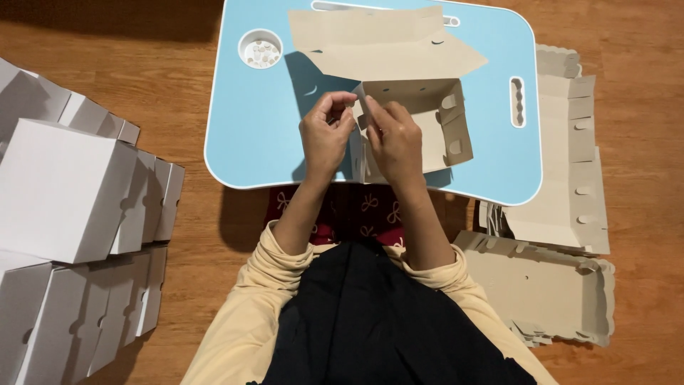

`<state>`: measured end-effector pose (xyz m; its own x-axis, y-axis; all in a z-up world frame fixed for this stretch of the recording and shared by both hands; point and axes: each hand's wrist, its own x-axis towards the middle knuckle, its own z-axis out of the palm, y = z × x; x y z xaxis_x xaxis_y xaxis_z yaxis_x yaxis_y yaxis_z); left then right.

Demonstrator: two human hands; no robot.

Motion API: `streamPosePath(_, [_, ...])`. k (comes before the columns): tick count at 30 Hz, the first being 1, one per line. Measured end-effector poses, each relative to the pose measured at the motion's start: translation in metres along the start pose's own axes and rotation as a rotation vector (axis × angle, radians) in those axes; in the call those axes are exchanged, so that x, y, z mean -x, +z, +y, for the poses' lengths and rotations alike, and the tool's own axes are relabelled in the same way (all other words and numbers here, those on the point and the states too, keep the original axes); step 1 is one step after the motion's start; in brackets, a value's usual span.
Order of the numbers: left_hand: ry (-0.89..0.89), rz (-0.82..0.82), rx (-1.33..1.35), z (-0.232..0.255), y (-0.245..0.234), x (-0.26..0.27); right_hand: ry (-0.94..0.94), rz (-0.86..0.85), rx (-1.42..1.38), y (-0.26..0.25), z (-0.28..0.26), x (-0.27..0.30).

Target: Assembling cardboard boxes from flat templates by folding and tucking tabs on a small table.

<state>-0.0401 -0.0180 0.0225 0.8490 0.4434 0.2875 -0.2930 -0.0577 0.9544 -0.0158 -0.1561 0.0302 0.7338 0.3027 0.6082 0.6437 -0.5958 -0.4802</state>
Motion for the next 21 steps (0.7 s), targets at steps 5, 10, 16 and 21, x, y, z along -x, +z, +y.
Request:
streamPosePath(5, [0.008, -0.014, 0.127, -0.011, -0.002, -0.002, 0.003, 0.007, -0.081, 0.004, -0.004, 0.000])
streamPosePath(10, [-0.039, -0.011, 0.184, -0.020, -0.005, -0.006, 0.090, -0.058, -0.237, 0.007, 0.004, -0.002])
streamPosePath(16, [-0.028, -0.009, -0.003, -0.023, -0.012, -0.012, 0.039, -0.267, -0.309, 0.011, 0.005, -0.001])
streamPosePath(21, [0.037, -0.003, -0.269, -0.063, -0.016, -0.020, -0.071, -0.496, -0.278, 0.014, 0.005, -0.003])
